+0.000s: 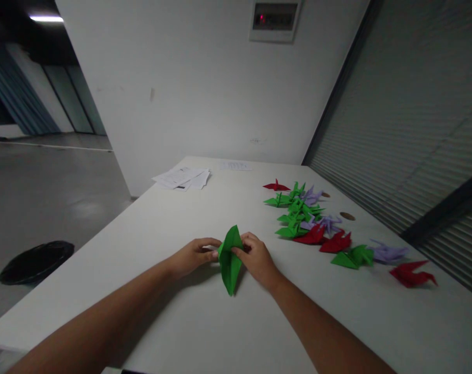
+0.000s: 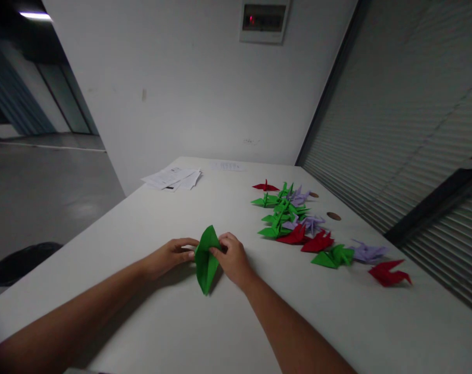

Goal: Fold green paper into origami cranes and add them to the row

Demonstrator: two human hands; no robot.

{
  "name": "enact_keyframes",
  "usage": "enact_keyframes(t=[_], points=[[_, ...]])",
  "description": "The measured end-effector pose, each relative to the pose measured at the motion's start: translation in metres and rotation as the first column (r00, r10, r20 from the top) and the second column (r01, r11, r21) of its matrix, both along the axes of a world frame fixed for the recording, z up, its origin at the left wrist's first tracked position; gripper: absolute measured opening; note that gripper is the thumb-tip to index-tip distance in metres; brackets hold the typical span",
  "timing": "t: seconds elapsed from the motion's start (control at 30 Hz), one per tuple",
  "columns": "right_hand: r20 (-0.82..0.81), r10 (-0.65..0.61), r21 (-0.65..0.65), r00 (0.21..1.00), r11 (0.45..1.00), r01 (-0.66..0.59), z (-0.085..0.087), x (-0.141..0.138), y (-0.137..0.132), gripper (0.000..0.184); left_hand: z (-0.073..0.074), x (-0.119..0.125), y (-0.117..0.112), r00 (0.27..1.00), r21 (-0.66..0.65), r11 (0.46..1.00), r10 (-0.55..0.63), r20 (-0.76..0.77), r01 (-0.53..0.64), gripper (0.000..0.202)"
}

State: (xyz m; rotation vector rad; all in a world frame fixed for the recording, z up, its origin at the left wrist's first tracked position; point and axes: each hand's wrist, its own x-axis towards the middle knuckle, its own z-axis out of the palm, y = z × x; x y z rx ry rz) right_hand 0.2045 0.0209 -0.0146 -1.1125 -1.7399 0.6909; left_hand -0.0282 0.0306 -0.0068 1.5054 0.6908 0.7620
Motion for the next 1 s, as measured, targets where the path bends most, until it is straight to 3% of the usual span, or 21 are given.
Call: enact_keyframes(t=[0.13, 0.73, 0.9, 1.0], points=[[-0.022, -0.004, 0.027, 1.000, 1.000, 0.005, 0.002, -0.002, -0.002, 0.012, 0.001, 0.006, -0.004, 0.997, -0.055, 0.998, 0.009, 0.072, -0.005, 0.045], [-0.078, 0.010, 0.040, 0.997, 0.999, -0.007, 0.004, -0.008, -0.006, 0.021, -0.003, 0.014, -0.004, 0.976, -0.143, 0.975, 0.186, 0.117, -0.169, 0.041], [-0.202, 0.002, -0.082, 0.979, 0.996, -0.019, -0.007, -0.012, -0.004, 0.022, 0.000, 0.016, -0.006, 0.962, -0.161, 0.958, 0.254, 0.103, -0.235, 0.045], [-0.269, -0.049, -0.146, 0.962, 0.989, 0.010, -0.011, -0.014, -0.004, 0.035, 0.001, 0.016, -0.006, 0.953, -0.157, 0.951, 0.284, 0.102, -0.267, 0.045]])
